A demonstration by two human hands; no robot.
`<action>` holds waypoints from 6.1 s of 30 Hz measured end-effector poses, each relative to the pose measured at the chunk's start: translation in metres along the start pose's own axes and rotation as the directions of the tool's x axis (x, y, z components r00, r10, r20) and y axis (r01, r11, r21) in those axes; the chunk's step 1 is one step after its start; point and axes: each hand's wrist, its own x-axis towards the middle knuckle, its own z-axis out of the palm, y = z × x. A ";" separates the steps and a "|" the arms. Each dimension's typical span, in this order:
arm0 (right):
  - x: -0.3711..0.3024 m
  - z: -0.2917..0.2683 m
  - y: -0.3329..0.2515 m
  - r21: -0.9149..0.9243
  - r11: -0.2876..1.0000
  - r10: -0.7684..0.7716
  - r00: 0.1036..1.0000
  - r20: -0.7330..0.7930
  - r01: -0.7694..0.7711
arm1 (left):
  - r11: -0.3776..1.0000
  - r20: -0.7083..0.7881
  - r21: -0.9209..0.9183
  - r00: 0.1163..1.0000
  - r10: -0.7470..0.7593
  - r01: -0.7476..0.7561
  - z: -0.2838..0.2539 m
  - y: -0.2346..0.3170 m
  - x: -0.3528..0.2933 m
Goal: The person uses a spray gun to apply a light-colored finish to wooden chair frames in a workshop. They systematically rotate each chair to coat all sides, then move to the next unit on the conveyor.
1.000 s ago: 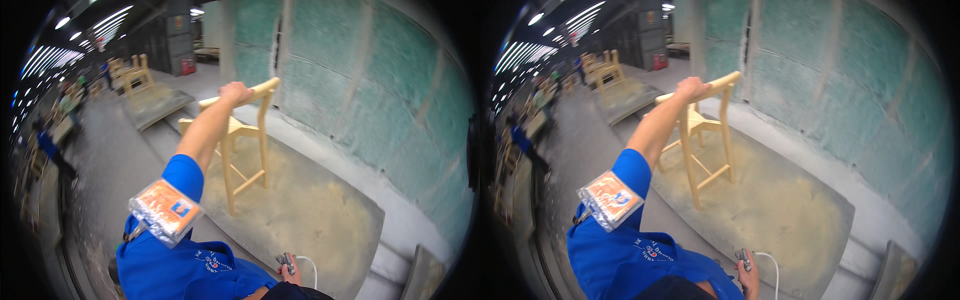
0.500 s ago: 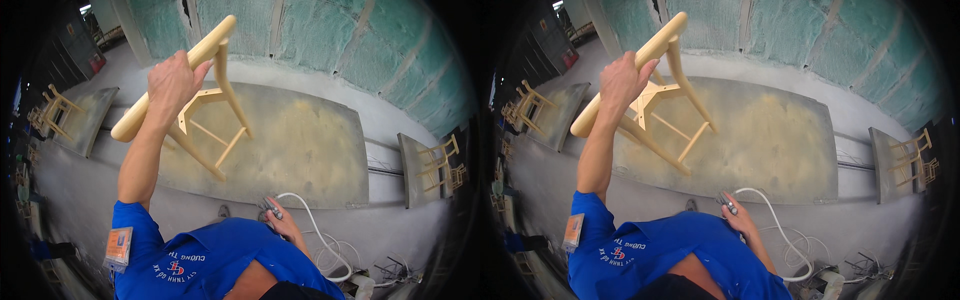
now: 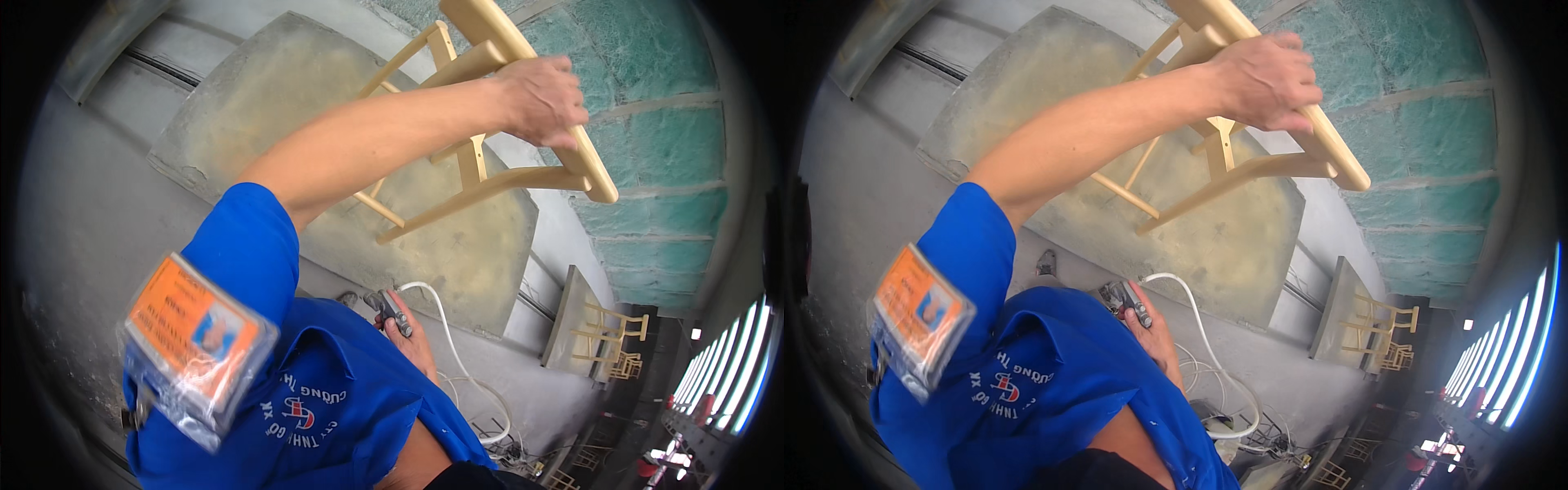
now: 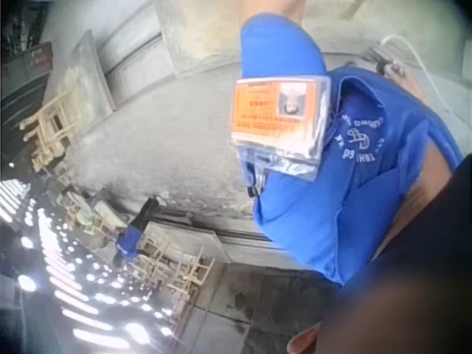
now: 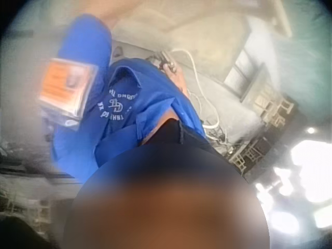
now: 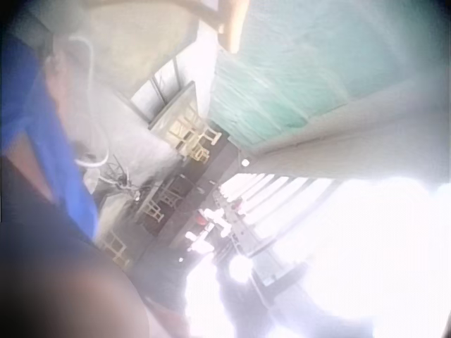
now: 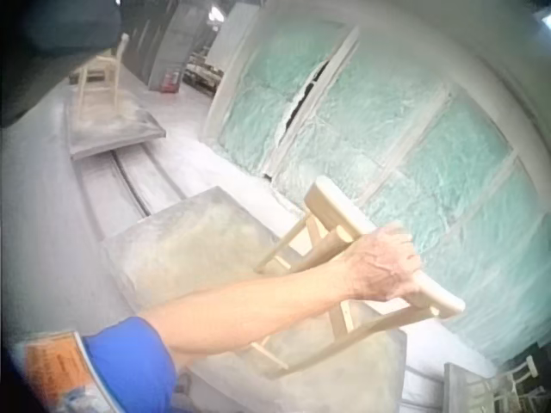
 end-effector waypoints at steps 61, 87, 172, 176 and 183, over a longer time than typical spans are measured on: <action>0.486 -0.105 -0.032 0.251 0.559 -0.260 0.454 -0.852 0.791 | 0.222 0.475 0.140 0.132 -0.870 0.965 0.253 -0.199 -0.218; 0.669 -0.267 -0.143 0.375 0.640 -0.234 0.635 -0.736 0.670 | 0.151 0.543 0.196 0.021 -0.840 0.969 0.279 -0.238 -0.163; 0.482 -0.160 -0.034 -0.211 0.925 -0.327 0.383 -0.864 0.315 | 0.208 0.510 0.106 0.126 -0.851 0.972 0.265 -0.209 -0.181; 0.505 -0.153 -0.031 -0.139 0.948 -0.292 0.609 -0.737 0.287 | 0.217 0.495 0.139 0.122 -0.860 0.966 0.265 -0.206 -0.182; 0.516 -0.082 -0.024 0.040 0.829 -0.401 0.643 -0.652 0.558 | 0.208 0.492 0.139 0.115 -0.863 0.968 0.267 -0.206 -0.182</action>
